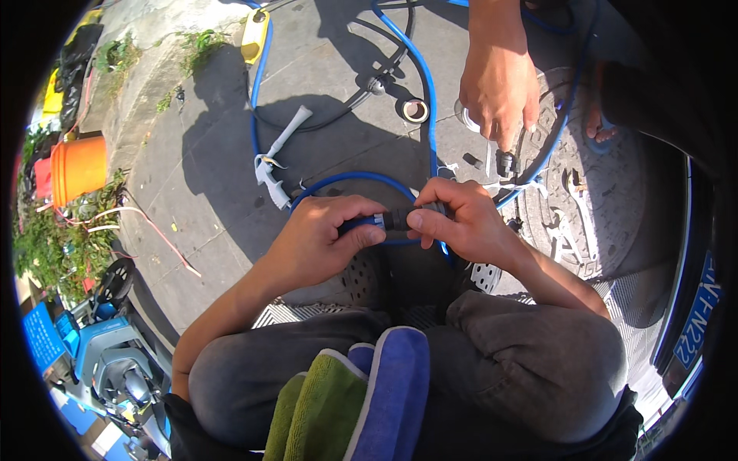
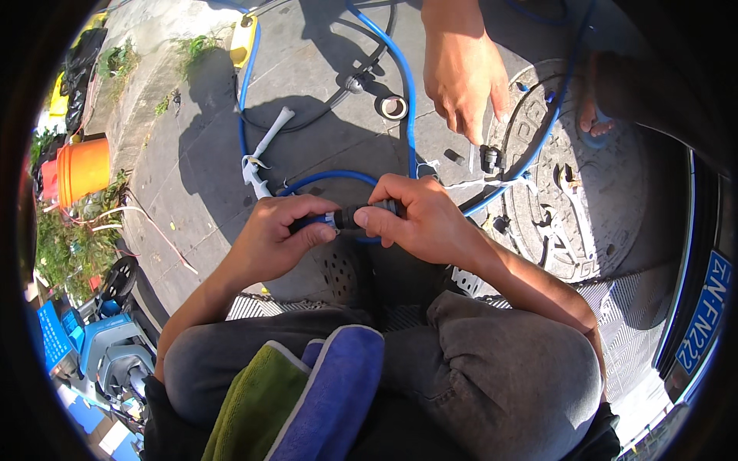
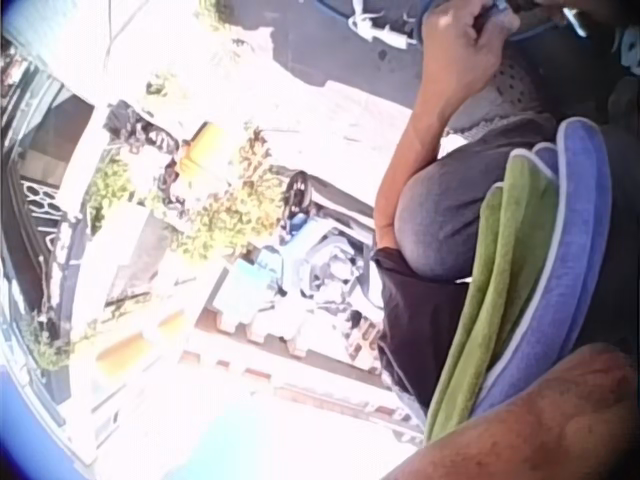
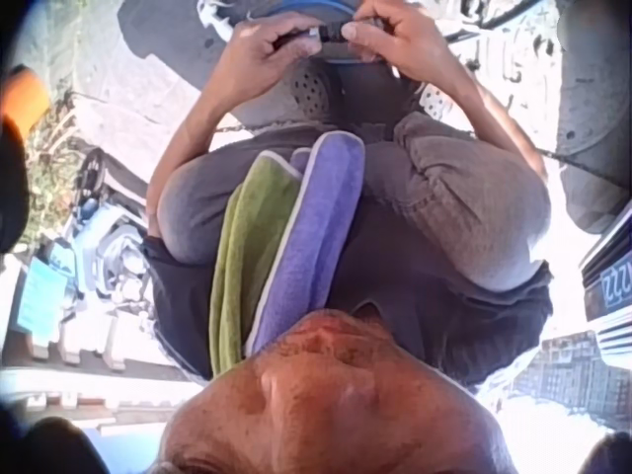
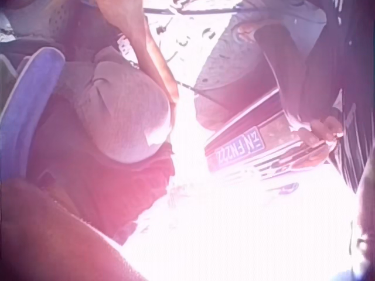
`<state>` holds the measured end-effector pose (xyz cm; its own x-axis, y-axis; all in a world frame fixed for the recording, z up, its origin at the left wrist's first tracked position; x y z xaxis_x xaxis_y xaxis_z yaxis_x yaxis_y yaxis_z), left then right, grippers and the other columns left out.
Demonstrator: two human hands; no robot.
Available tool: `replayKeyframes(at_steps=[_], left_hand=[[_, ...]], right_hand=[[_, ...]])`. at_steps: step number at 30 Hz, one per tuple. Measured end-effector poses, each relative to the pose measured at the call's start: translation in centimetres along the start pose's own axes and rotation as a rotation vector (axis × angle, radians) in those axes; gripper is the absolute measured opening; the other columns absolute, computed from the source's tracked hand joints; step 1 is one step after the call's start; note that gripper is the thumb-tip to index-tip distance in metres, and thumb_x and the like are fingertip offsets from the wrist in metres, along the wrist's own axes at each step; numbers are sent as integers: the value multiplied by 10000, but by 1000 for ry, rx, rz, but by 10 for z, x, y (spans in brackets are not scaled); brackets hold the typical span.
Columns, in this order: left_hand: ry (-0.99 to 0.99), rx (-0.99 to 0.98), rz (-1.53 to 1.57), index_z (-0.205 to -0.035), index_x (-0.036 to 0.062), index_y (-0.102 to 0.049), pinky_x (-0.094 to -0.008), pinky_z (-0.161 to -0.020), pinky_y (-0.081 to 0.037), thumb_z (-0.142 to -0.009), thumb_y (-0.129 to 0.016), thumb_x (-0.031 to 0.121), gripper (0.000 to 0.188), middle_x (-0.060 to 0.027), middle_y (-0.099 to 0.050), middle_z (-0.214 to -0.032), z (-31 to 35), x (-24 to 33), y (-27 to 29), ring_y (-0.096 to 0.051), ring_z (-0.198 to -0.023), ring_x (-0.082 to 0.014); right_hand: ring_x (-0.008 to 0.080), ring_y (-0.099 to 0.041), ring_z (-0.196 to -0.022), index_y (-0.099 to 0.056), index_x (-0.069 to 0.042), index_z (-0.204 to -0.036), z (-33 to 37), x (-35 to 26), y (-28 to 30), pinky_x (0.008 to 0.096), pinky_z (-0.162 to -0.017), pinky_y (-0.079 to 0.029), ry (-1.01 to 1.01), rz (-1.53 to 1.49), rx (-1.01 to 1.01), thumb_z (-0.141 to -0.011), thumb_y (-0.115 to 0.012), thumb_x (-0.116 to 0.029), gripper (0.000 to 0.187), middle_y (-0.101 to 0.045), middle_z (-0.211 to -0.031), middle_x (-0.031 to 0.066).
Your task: The person sits on the ground and assembles a blue hose by inserting a metal fitting, wrapping the joint with white tape, and screwing on a black connector. The person handles the hose, fitting, tape, and connector throughout the process.
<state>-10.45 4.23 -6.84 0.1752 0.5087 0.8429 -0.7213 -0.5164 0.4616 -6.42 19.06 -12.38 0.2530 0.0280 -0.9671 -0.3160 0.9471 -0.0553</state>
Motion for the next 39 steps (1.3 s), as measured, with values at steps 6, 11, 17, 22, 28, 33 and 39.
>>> replayKeyframes(at_steps=[6, 11, 17, 22, 28, 33, 39], left_hand=[[-19, -27, -19, -1145, -13, -734, -329, -708, -555, -899, -826, 123, 296, -141, -768, -965, 0, 3, -1, -725, -782, -208], [-13, -41, -7, -1148, -11, -734, -330, -707, -551, -895, -828, 128, 304, -144, -766, -963, 0, 2, -3, -720, -773, -215], [58, -91, -4, -1183, -9, -724, -321, -731, -548, -896, -824, 108, 325, -129, -757, -962, -1, -4, -8, -710, -803, -174], [94, -183, 311, -1341, -16, -647, -315, -880, -563, -862, -816, -39, 508, -104, -702, -1234, 4, -12, -19, -695, -1027, -142], [237, -21, 444, -1286, 10, -664, -309, -857, -557, -866, -825, 13, 449, -87, -733, -1109, 6, -48, -12, -699, -956, -137], [251, -72, 44, -1189, -2, -696, -337, -757, -558, -859, -834, 44, 361, -91, -742, -964, 2, -37, -4, -719, -868, -169], [-99, 92, -174, -1155, -4, -698, -389, -728, -564, -842, -824, 80, 348, -152, -738, -964, 3, -1, 1, -729, -828, -318]], right_hand=[[110, -659, -552, -623, -25, -835, 1, 25, -15, 266, -515, -488, -174, -168, -104, -1094, -601, -403, 459, -718, -700, 84], [114, -646, -533, -582, -44, -794, 1, 29, -18, 267, -504, -485, -197, -181, -120, -1114, -553, -438, 508, -697, -677, 79], [119, -668, -614, -643, -9, -918, 2, 25, -15, 277, -562, -504, -147, -177, -93, -1075, -635, -397, 419, -725, -791, 96], [121, -677, -695, -701, -8, -1108, 4, -21, 2, 287, -642, -521, 267, 98, 47, -924, -835, -224, 313, -714, -876, 74], [81, -670, -729, -703, -10, -1121, 1, 0, 13, 242, -667, -517, -76, -96, 23, -889, -836, -95, 280, -719, -845, 44], [76, -659, -788, -708, -24, -1126, 3, -5, 23, 253, -701, -516, -55, -15, 50, -885, -834, -74, 277, -718, -905, 43], [74, -645, -840, -707, -49, -1152, 9, -22, 22, 261, -726, -510, 123, 124, 105, -878, -844, -47, 307, -719, -950, 27]])
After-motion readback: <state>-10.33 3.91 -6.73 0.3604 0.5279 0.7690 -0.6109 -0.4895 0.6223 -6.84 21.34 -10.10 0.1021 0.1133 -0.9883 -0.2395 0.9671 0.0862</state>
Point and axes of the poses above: each hand's wrist, its own z-axis away from the middle knuckle, its own y-axis out of the back of the hand, x = y × z, the point moved 10 cm from there along -z, towards the middle knuckle
